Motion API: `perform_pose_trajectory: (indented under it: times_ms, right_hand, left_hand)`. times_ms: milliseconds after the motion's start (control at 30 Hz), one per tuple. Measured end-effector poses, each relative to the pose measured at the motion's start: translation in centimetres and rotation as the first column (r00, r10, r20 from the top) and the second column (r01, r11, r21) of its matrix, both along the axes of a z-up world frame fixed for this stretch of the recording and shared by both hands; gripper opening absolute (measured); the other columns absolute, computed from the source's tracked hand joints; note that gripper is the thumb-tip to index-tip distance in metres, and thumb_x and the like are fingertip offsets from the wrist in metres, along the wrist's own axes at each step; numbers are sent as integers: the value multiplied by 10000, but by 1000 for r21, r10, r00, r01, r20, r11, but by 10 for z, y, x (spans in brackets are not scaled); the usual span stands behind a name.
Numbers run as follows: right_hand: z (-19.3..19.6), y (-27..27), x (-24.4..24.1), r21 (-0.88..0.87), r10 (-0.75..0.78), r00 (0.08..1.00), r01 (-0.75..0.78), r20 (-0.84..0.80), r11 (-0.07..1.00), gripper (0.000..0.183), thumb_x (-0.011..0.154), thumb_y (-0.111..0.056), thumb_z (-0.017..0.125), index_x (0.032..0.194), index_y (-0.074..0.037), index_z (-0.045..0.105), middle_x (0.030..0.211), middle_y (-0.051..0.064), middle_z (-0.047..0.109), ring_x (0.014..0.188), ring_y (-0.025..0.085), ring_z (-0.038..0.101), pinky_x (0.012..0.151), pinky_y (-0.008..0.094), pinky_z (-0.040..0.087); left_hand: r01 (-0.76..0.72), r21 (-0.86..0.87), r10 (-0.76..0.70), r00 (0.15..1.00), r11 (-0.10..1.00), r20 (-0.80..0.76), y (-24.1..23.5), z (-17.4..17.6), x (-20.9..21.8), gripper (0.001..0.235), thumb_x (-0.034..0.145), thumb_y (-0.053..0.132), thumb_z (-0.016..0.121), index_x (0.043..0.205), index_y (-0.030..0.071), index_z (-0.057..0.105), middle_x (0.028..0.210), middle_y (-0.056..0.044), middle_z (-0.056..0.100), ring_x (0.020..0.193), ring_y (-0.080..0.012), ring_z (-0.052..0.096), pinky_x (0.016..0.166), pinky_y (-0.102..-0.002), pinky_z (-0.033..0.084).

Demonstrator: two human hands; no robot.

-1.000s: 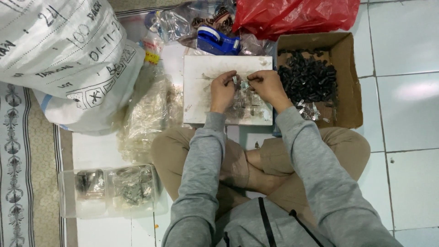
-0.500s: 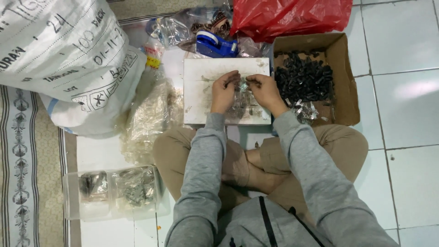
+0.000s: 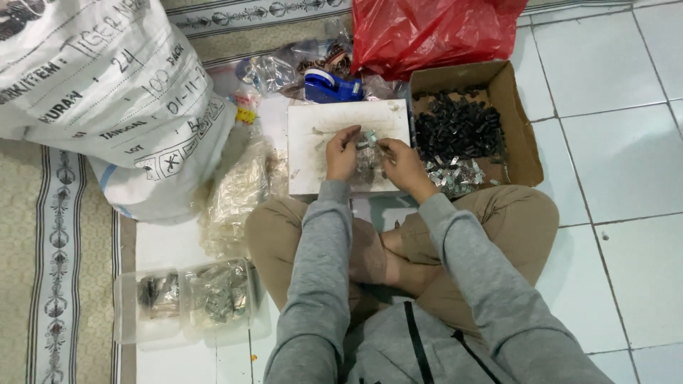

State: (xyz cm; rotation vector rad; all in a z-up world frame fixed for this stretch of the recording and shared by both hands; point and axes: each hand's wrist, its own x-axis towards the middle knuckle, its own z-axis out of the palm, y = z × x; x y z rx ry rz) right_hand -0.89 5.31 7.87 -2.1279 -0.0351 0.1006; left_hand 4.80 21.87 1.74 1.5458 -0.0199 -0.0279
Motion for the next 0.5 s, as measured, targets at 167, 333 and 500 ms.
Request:
perform_pose_trajectory:
  times_ms: [167, 333, 500]
  right_hand:
    - [18, 8, -39, -95, 43, 996, -36, 80, 995, 428, 948, -21, 573, 1370, 38, 607, 1392, 308, 574, 1307, 489, 540, 1085, 568, 476]
    - [1, 4, -62, -166, 84, 993, -70, 79, 984, 471, 927, -62, 582, 1394, 1, 596, 1461, 271, 541, 1334, 440, 547, 1103, 515, 476]
    - [14, 11, -101, -207, 74, 994, -55, 84, 977, 458, 902, -40, 600, 1353, 41, 610, 1471, 315, 507, 1343, 481, 525, 1101, 530, 468]
  left_hand:
    - [6, 100, -4, 1000, 995, -22, 4, 5, -26, 409, 961, -98, 480, 1289, 20, 693, 1230, -239, 703, 1228, -387, 646, 1048, -508, 521]
    - [54, 238, -34, 996, 970, -85, 11, 19, -64, 403, 991, -41, 480, 1356, 25, 638, 1321, -234, 657, 1275, -401, 606, 1080, -519, 486]
    - [49, 220, -26, 994, 974, -107, 12, 8, -103, 371, 1009, -40, 473, 1333, 20, 643, 1316, -236, 661, 1313, -385, 591, 1098, -517, 487]
